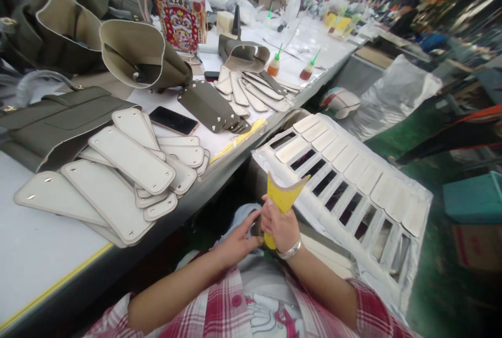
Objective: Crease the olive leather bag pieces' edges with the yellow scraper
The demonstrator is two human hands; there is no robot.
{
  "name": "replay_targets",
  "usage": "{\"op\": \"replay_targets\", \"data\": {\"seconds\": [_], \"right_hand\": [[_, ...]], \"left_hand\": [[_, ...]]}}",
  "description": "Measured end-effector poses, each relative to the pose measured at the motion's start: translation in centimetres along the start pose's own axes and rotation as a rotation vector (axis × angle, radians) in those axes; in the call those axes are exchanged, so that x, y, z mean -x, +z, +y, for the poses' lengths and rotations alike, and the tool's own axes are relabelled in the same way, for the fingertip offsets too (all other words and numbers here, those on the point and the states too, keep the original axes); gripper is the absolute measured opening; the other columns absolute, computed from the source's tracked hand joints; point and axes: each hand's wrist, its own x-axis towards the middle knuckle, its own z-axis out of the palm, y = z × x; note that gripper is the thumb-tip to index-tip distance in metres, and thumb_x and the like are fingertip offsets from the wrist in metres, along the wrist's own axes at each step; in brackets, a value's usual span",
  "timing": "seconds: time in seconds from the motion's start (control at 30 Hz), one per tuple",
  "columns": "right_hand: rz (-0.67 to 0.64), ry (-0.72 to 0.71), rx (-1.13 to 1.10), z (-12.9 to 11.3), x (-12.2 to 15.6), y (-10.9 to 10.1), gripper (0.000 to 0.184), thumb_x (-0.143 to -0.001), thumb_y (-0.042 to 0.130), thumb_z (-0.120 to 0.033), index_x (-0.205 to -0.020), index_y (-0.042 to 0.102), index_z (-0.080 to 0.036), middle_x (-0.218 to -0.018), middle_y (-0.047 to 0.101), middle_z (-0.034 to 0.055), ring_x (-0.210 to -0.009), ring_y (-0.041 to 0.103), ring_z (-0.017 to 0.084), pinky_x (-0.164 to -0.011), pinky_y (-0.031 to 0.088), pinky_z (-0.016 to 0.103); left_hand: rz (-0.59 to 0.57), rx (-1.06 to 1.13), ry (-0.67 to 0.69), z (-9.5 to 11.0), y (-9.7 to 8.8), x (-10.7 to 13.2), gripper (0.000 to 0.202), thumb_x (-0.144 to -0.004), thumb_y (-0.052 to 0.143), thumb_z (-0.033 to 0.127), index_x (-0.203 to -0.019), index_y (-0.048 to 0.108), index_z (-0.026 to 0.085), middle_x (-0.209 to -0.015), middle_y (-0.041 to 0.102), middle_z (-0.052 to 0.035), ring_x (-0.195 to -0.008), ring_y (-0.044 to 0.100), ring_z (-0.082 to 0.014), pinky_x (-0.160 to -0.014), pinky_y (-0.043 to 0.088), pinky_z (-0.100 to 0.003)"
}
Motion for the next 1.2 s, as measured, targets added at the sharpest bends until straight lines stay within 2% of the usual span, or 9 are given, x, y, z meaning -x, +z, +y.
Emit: {"op": "replay_targets", "data": {"seconds": [0.13,0.27,0.33,0.4,0.47,0.53,0.63,0.93,1.2], "right_hand": [[-0.014,0.004,0.089,-2.6,0.8,-1.9,0.031,-0.073,0.059,-0.046,-0.085,0.051,-0.018,-0.049,0.043,-0.0086,-0.033,0.033,0.004,-0.034,0.033,0.019],[-0.18,0.224,0.595,-5.2,2.2,-5.9,0.043,-0.075,0.052,-0.056,-0.074,0.058,-0.013,-0.055,0.058,0.0014,-0.043,0.053,0.011,-0.045,0.043,0.024],[-0.248,0.333,0.861,-6.1,2.9,-7.8,0.043,-0.076,0.051,-0.055,-0.064,0.057,-0.014,-0.05,0.058,0.0019,-0.042,0.053,0.012,-0.046,0.043,0.024],[-0.315,0.347,1.102,-6.8,3.4,-8.9,0.043,-0.079,0.047,-0.053,-0.06,0.056,-0.016,-0.044,0.055,0.0008,-0.04,0.051,0.011,-0.047,0.042,0.024],[-0.416,0.254,1.331,-7.3,3.5,-9.2,0.041,-0.082,0.042,-0.05,-0.064,0.058,-0.016,-0.047,0.058,0.0014,-0.044,0.052,0.013,-0.05,0.041,0.024],[-0.519,0.08,1.554,-7.7,3.3,-9.0,0.038,-0.084,0.039,-0.045,-0.072,0.061,-0.016,-0.06,0.062,0.0041,-0.054,0.056,0.016,-0.053,0.04,0.026],[-0.63,-0.101,1.761,-8.0,2.6,-8.6,0.035,-0.086,0.037,-0.039,-0.079,0.063,-0.017,-0.074,0.065,0.0073,-0.067,0.058,0.019,-0.059,0.038,0.028],[-0.852,-0.211,1.77,-8.4,0.1,-8.9,0.036,-0.088,0.035,-0.038,-0.081,0.062,-0.016,-0.08,0.063,0.0082,-0.071,0.058,0.019,-0.063,0.039,0.028],[-0.828,-0.105,1.458,-7.4,-1.0,-10.2,0.032,-0.085,0.04,-0.039,-0.08,0.061,-0.015,-0.069,0.062,0.0043,-0.06,0.054,0.015,-0.055,0.037,0.024]], "left_hand": [[-0.033,0.229,-0.176,0.5,-0.5,0.1,0.058,-0.074,0.059,0.024,-0.129,0.04,0.027,-0.135,0.041,-0.006,-0.121,0.038,-0.0292,-0.097,0.034,-0.044],[-0.037,0.328,-0.251,1.1,-0.3,0.0,0.054,-0.077,0.058,0.027,-0.128,0.041,0.028,-0.132,0.042,-0.0076,-0.114,0.044,-0.0282,-0.085,0.042,-0.04],[-0.043,0.336,-0.229,1.3,-0.2,-0.1,0.056,-0.075,0.062,0.027,-0.128,0.042,0.028,-0.133,0.04,-0.0072,-0.115,0.042,-0.0275,-0.085,0.042,-0.036],[-0.06,0.355,-0.231,1.4,-0.2,-0.2,0.057,-0.073,0.063,0.026,-0.127,0.043,0.028,-0.134,0.038,-0.0075,-0.116,0.042,-0.0279,-0.083,0.042,-0.035],[-0.069,0.378,-0.244,1.5,-0.1,-0.2,0.057,-0.073,0.063,0.023,-0.126,0.043,0.028,-0.134,0.039,-0.0082,-0.115,0.043,-0.0285,-0.082,0.043,-0.036],[-0.062,0.41,-0.261,1.7,0.0,-0.3,0.057,-0.073,0.061,0.019,-0.126,0.043,0.028,-0.132,0.04,-0.0085,-0.113,0.045,-0.0285,-0.082,0.043,-0.038],[-0.033,0.483,-0.294,2.2,0.5,-0.5,0.056,-0.071,0.056,0.012,-0.124,0.044,0.028,-0.128,0.042,-0.0085,-0.11,0.046,-0.0275,-0.082,0.044,-0.04],[-0.029,0.624,-0.338,2.9,1.5,-1.4,0.061,-0.061,0.048,0.004,-0.118,0.048,0.026,-0.119,0.046,-0.0075,-0.103,0.049,-0.0247,-0.081,0.044,-0.041],[-0.012,0.598,-0.349,3.1,1.8,-1.6,0.064,-0.059,0.05,0.004,-0.119,0.048,0.027,-0.115,0.048,-0.0057,-0.101,0.048,-0.0231,-0.08,0.043,-0.036]]}}
